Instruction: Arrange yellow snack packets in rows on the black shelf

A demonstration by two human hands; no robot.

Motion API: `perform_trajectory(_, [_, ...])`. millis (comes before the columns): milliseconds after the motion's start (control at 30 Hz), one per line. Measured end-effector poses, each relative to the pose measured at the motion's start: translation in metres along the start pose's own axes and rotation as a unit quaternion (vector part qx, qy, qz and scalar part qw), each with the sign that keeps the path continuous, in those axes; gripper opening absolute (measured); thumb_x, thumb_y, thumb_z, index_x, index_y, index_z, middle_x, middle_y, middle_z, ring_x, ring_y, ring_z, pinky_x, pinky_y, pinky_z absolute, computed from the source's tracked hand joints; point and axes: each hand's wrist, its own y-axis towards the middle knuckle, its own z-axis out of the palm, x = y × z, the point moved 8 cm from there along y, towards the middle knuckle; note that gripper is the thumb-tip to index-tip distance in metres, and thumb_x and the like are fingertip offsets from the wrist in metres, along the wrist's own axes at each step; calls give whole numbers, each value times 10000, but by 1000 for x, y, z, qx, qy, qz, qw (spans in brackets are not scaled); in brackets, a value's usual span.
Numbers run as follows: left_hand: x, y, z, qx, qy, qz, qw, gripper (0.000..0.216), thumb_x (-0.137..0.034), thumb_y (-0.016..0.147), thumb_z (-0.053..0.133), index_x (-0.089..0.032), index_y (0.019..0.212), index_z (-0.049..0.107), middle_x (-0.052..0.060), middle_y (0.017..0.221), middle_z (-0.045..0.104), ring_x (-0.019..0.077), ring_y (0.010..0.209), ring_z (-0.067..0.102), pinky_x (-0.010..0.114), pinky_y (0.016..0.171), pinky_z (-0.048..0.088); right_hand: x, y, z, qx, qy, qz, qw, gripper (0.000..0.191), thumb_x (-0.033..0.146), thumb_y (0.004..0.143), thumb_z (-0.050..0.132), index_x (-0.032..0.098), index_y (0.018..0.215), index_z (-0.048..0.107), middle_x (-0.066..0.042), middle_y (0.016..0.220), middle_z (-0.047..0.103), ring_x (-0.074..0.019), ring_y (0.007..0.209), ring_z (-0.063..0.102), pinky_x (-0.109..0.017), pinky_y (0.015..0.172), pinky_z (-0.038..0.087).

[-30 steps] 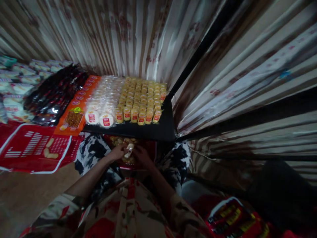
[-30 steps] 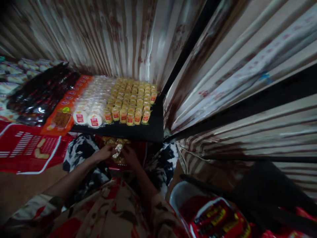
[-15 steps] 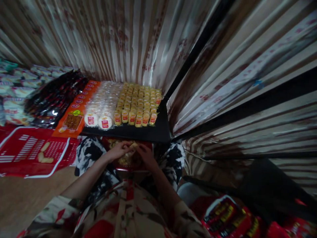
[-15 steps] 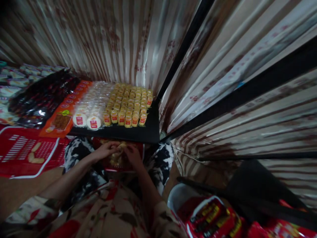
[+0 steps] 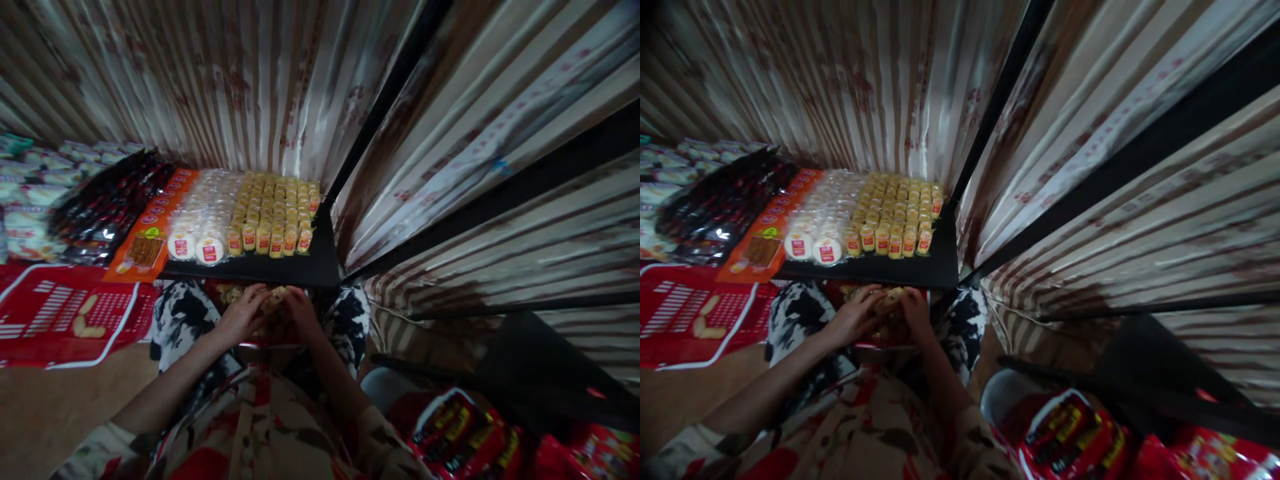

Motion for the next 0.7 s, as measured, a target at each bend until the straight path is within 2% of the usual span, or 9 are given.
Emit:
perform_trajectory(100, [0, 1, -1, -27, -15, 6, 1000, 392, -137, 789, 480, -203, 1175, 511, 81, 1291, 470, 203, 1167, 490, 358, 977, 433, 2, -3, 3, 18, -3, 20, 1000, 306, 450, 701, 575, 212, 887, 627, 1, 748, 657, -155, 629, 595, -261, 534, 475])
perform_trajectory(167, [1, 4, -5, -52, -57, 1, 997, 318, -189, 804, 482, -178, 1115, 549, 89, 1193, 541, 202, 1110, 524, 362, 968, 430, 4, -8, 6, 42, 8, 45, 998, 313, 494, 724, 547, 209, 826, 627, 8, 688, 631, -142, 575, 570, -255, 500, 449])
perform_trajectory(267, [12, 8, -9, -92, -156, -78, 980, 258, -336, 791, 536, -153, 957, 611, 74, 957, 634, 209, 928, 593, 347, 845, 479, 12, -16, 8, 72, 23, 63, 995, 377, 567, 743, 512, 201, 724, 602, 7, 607, 594, -133, 528, 541, -250, 477, 415])
perform_trajectory(300, [18, 9, -7, -96, -208, -119, 966, 279, -378, 779, 549, -148, 919, 619, 63, 878, 646, 204, 854, 607, 325, 772, 494, 16, -18, 7, 77, 30, 60, 995, 394, 584, 739, 512, 200, 702, 591, 8, 589, 584, -128, 514, 528, -247, 471, 403])
perform_trajectory(367, [25, 10, 1, -88, -335, -196, 917, 326, -425, 755, 572, -137, 898, 622, 47, 780, 655, 182, 740, 618, 266, 636, 488, 25, -21, 5, 82, 46, 40, 995, 405, 595, 723, 534, 196, 668, 574, 17, 559, 562, -111, 486, 487, -231, 450, 362])
perform_trajectory(467, [25, 12, 13, -83, -490, -263, 827, 326, -395, 720, 628, -131, 911, 614, 52, 823, 673, 139, 687, 623, 193, 541, 446, 37, -22, 2, 93, 69, -4, 993, 369, 551, 684, 610, 183, 706, 599, 40, 541, 531, -78, 468, 428, -207, 437, 303])
perform_trajectory(533, [24, 13, 14, -99, -537, -288, 787, 281, -336, 707, 654, -129, 890, 600, 60, 852, 671, 117, 673, 626, 171, 524, 433, 39, -21, 1, 98, 76, -13, 992, 368, 510, 643, 664, 173, 785, 630, 55, 526, 516, -64, 456, 399, -201, 437, 289])
perform_trajectory(600, [24, 15, 12, -113, -552, -302, 769, 252, -292, 706, 657, -133, 883, 577, 60, 839, 666, 115, 674, 634, 173, 537, 443, 38, -19, -1, 88, 89, -6, 992, 409, 488, 605, 697, 169, 856, 647, 57, 529, 534, -66, 455, 408, -203, 445, 308])
perform_trajectory(700, [20, 17, 10, -94, -539, -305, 780, 277, -288, 686, 665, -146, 898, 558, 39, 799, 657, 130, 703, 640, 202, 594, 466, 39, -14, -8, 61, 101, -12, 993, 444, 477, 592, 707, 169, 909, 670, 20, 601, 616, -118, 547, 521, -237, 514, 405])
